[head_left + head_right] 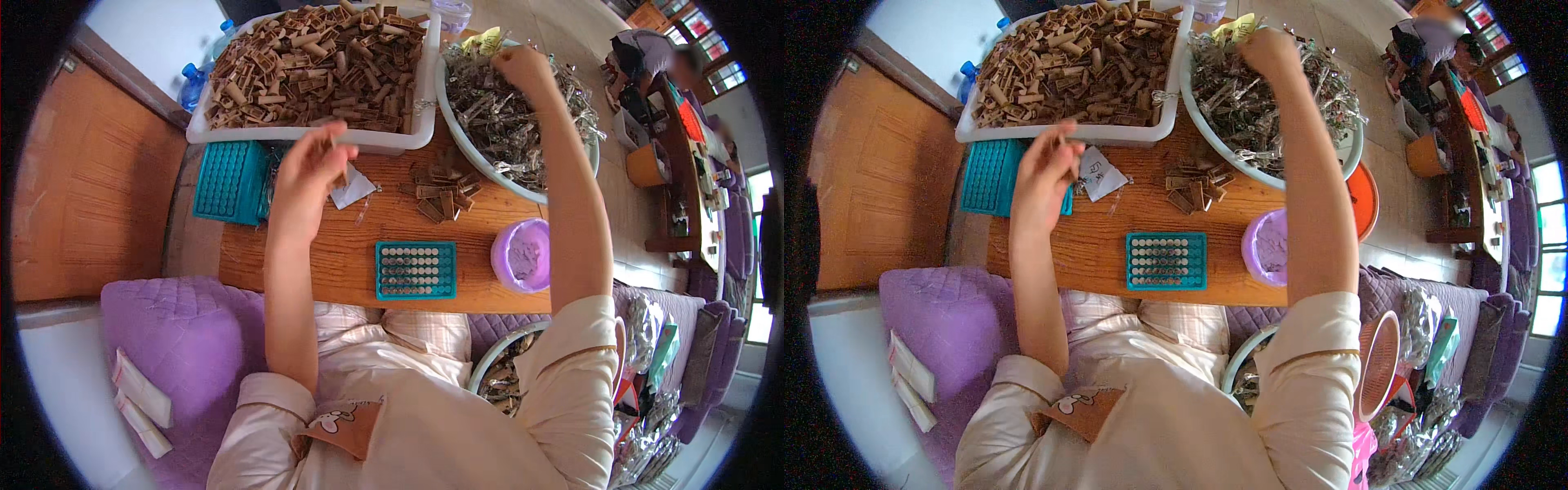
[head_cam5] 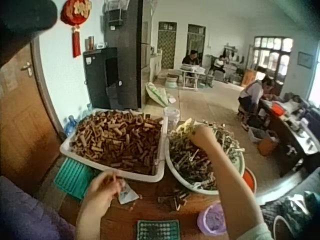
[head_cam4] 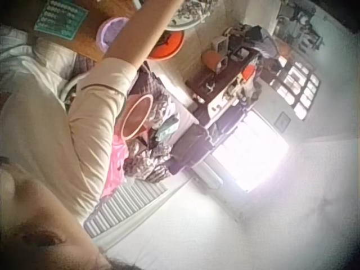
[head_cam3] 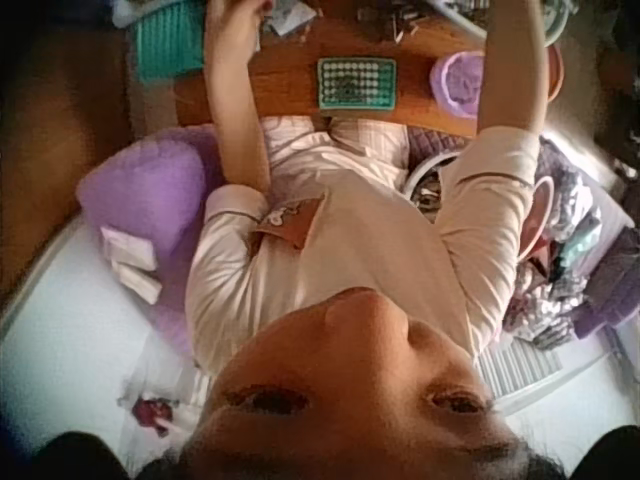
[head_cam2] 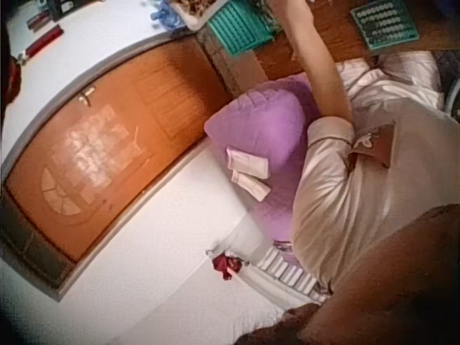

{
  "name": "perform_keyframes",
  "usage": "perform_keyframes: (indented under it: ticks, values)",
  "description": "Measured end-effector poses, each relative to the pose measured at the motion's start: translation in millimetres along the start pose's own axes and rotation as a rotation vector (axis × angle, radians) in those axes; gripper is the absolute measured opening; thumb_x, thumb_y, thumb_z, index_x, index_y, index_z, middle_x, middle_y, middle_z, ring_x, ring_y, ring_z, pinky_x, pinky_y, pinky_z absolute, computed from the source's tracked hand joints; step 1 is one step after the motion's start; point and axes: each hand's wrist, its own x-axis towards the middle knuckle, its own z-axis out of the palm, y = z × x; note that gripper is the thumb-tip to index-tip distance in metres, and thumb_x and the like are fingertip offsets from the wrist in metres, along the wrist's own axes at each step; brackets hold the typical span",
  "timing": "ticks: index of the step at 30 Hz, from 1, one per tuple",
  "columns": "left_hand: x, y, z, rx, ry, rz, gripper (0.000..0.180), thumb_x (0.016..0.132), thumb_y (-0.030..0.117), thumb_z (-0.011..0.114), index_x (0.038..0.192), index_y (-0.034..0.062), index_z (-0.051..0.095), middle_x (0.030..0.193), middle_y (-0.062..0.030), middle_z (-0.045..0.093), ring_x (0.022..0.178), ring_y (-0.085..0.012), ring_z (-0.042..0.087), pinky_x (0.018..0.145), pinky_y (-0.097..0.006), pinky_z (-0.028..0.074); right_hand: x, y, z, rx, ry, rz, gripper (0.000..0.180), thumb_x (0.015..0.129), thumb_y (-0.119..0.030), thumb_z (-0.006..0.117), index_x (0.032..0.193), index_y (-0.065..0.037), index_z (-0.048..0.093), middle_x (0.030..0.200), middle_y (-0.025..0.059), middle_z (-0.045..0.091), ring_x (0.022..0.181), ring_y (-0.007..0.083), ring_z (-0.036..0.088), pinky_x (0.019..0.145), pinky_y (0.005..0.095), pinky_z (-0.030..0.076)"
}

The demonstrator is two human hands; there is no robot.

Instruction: The person assembles small wooden cylinders by filling them with blue pellets from storage containers and then plugging the filled cylinders into a plastic tray, working by hand.

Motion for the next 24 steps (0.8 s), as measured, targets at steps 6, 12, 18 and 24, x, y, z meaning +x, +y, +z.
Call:
perform_keyframes:
  ticks: [6, 12, 18, 24]
  values:
    - [-49.0, -18.9, -32.1, -0.222, -0.006, -0.093, 0.028, 0.072, 0.012, 0.063, 0.096, 0.0047, 0.052, 0.080, -0.0012, 0.052, 0.075, -0.0084, 0.051, 0.066, -0.018, 0.038, -30.3, 29.4, -66.4, 0.631, 0.153, -0.070, 0.025, 0.075, -0.023, 0.057, 0.093, -0.006, 0.061, 0.087, 0.0087, 0.061, 0.079, 0.0164, 0.057, 0.069, 0.0286, 0.045]
    - [-55.4, -20.3, -25.6, -0.302, 0.023, -0.092, 0.019, 0.075, 0.010, 0.059, 0.091, 0.0055, 0.050, 0.074, -0.0022, 0.051, 0.064, -0.0089, 0.049, 0.057, -0.020, 0.038, -60.6, 52.7, -112.7, 0.964, 0.208, 0.007, 0.022, 0.080, -0.010, 0.049, 0.101, -0.007, 0.055, 0.087, -0.0033, 0.052, 0.075, 0.0042, 0.046, 0.067, 0.0167, 0.036]
    - [-60.8, -26.2, -19.4, -0.346, 0.014, -0.186, 0.012, 0.078, 0.007, 0.053, 0.088, 0.0075, 0.048, 0.070, -0.0025, 0.049, 0.053, -0.0076, 0.043, 0.050, -0.019, 0.034, -79.9, 82.4, -112.0, 1.459, -0.118, -0.074, 0.025, 0.080, -0.007, 0.048, 0.102, 0.003, 0.051, 0.095, 0.0069, 0.054, 0.089, 0.0147, 0.051, 0.077, 0.0223, 0.041]
    - [-62.9, -30.4, -21.6, -0.387, -0.006, -0.194, 0.010, 0.080, 0.007, 0.050, 0.089, 0.0074, 0.047, 0.072, -0.0021, 0.047, 0.050, -0.0057, 0.036, 0.047, -0.019, 0.029, -88.2, 84.0, -92.6, 1.312, 0.144, 0.010, 0.020, 0.078, -0.002, 0.050, 0.098, 0.003, 0.052, 0.093, 0.0090, 0.054, 0.086, 0.0132, 0.052, 0.078, 0.0225, 0.044]
